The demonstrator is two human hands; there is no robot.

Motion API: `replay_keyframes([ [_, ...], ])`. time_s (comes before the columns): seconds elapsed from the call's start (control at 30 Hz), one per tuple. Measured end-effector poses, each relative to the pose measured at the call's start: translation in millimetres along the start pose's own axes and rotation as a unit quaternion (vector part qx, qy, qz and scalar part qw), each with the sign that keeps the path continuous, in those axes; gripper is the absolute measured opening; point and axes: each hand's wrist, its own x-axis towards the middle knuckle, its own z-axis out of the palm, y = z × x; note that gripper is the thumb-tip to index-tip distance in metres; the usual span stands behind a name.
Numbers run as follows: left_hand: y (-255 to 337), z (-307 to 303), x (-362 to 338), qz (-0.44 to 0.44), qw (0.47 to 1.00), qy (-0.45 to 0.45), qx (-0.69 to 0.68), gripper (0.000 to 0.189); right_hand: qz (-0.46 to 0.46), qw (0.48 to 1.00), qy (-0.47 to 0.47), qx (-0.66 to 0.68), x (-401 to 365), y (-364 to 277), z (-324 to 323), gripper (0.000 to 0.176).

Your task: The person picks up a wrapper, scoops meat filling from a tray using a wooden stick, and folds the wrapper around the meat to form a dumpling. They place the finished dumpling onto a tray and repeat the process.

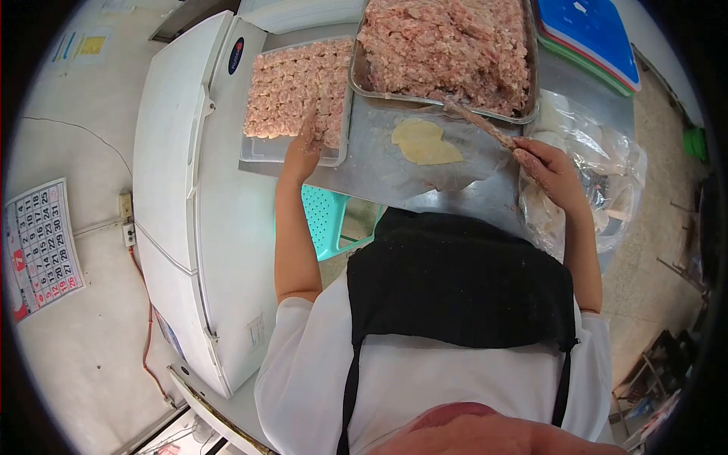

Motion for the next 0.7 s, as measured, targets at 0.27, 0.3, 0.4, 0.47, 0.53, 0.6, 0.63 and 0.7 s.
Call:
replay_keyframes([
  [0.27, 22, -10, -12, -0.040, 0.995, -0.087, -0.017, 0.097, -0.027, 0.986, -0.163, -0.031, 78, -27, 102, 0.038],
  [0.3, 24, -11, -13, -0.041, 0.995, -0.086, -0.019, 0.097, -0.036, 0.985, -0.166, 0.000, 93, -19, 124, 0.039],
  [0.4, 40, -17, -13, -0.105, 0.987, -0.114, -0.045, 0.098, 0.030, 0.984, -0.171, 0.049, 130, -26, 176, 0.033],
  [0.47, 44, -17, -13, -0.009, 0.997, -0.075, -0.023, 0.098, 0.018, 0.987, -0.140, 0.072, 162, -7, 219, 0.034],
  [0.53, 33, -13, -13, 0.000, 0.997, -0.078, -0.018, 0.097, 0.006, 0.989, -0.109, 0.097, 180, -9, 240, 0.036],
  [0.6, 25, -6, -12, 0.011, 0.997, -0.082, -0.012, 0.096, 0.038, 0.992, -0.095, 0.075, 191, -19, 247, 0.033],
  [0.63, 24, -2, -13, 0.014, 0.999, -0.048, 0.004, 0.095, 0.039, 0.992, -0.095, 0.073, 200, -10, 252, 0.033],
  [0.7, 27, 9, -13, 0.016, 1.000, -0.014, 0.019, 0.093, 0.005, 0.996, -0.069, 0.062, 215, 11, 263, 0.031],
])
